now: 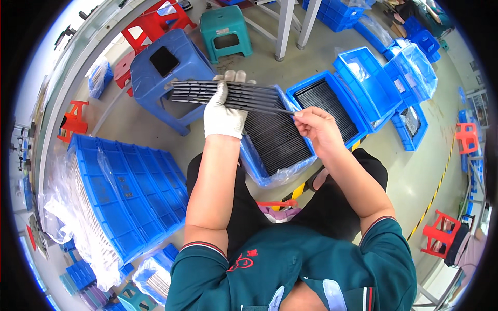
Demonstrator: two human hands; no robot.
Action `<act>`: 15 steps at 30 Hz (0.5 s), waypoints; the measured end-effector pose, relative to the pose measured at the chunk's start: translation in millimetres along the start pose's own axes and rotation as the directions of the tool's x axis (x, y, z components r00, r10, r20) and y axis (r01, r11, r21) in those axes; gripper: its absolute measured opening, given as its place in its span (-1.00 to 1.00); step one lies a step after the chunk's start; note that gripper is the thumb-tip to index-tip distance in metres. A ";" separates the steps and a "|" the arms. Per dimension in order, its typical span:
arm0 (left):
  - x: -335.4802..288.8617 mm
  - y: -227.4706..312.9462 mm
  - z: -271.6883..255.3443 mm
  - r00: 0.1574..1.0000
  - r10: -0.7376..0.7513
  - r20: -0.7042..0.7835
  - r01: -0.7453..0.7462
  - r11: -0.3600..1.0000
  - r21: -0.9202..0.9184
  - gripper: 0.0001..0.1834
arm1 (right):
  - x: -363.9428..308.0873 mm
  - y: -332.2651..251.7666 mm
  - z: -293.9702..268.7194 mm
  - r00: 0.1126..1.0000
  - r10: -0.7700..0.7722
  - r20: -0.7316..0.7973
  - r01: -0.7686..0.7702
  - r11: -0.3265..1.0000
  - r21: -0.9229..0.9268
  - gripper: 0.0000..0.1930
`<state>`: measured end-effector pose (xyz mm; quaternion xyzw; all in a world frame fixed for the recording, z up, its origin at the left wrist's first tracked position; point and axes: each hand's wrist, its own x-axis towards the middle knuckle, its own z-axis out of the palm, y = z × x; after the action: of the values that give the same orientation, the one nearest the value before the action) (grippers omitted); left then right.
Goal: The recorder is inspecting small black rods and sorting them into plastic trays.
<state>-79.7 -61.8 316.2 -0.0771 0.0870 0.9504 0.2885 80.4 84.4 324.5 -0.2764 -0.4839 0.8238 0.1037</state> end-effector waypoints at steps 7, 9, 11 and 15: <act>-1.0 19.4 5.3 0.998 0.029 -0.051 -0.024 0.994 0.104 -0.88 | -13.9 -41.4 -12.5 0.738 -0.669 -0.090 0.640 0.736 -0.222 -0.88; -4.4 16.1 5.7 0.990 -0.127 -0.064 0.135 0.980 0.148 -0.88 | -11.4 -52.7 -11.5 0.706 -0.707 -0.040 0.684 0.696 -0.221 -0.87; -9.3 3.4 4.4 0.967 -0.171 -0.189 0.233 0.895 0.380 -0.85 | -3.5 -63.0 -8.8 0.637 -0.770 -0.009 0.741 0.616 -0.269 -0.88; -33.8 -31.1 -3.2 0.832 -0.544 -0.107 0.501 0.656 0.564 -0.79 | 25.6 -82.4 -7.8 0.579 -0.814 0.040 0.772 0.532 -0.347 -0.85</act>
<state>-34.1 -55.1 316.0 0.0248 0.3307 0.7580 0.5616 55.7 143.4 382.9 -0.0907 -0.6782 0.5741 0.4497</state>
